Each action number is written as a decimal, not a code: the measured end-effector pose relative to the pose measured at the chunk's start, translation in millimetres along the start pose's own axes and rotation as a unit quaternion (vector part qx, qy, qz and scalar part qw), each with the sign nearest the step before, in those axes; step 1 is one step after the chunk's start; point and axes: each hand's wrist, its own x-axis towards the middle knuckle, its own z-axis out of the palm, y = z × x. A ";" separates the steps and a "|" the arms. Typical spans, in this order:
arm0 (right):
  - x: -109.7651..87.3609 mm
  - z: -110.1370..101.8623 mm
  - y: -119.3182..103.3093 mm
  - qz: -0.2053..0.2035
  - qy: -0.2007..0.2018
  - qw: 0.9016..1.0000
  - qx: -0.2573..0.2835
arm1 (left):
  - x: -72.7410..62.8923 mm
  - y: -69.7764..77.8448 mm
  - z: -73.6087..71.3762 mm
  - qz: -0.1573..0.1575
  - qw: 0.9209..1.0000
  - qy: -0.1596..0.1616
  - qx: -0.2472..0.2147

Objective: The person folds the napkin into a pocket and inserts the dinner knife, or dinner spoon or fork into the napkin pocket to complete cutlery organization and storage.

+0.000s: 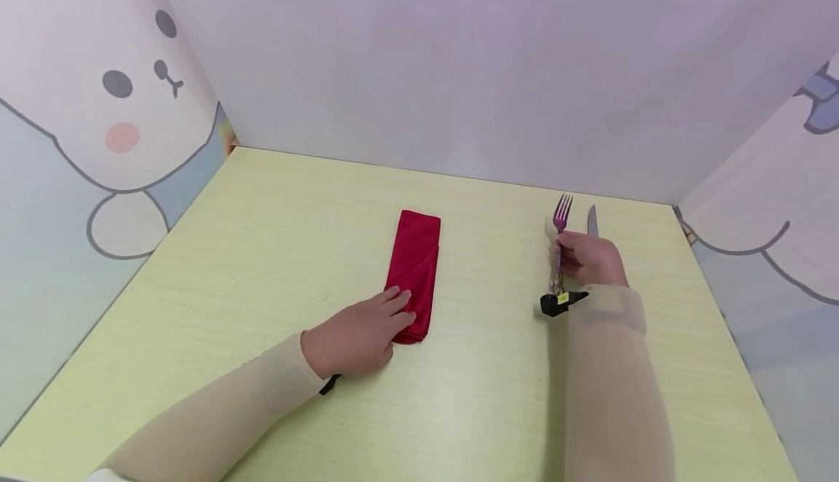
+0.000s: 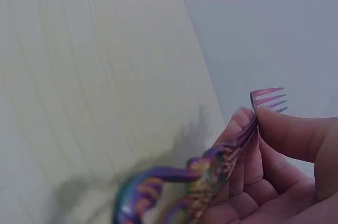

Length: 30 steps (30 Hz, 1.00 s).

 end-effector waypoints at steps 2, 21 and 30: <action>-1.9 2.5 0.6 -0.002 -0.001 1.000 0.027 | -0.1 -0.4 -0.4 0.000 1.000 -0.001 -0.001; 5.6 56.1 10.4 -0.047 -0.103 0.992 -0.049 | -0.4 0.4 2.3 0.007 1.000 0.009 0.010; 13.3 103.8 17.6 -0.075 -0.132 0.983 -0.104 | -2.9 -3.7 0.7 0.021 0.999 0.016 0.046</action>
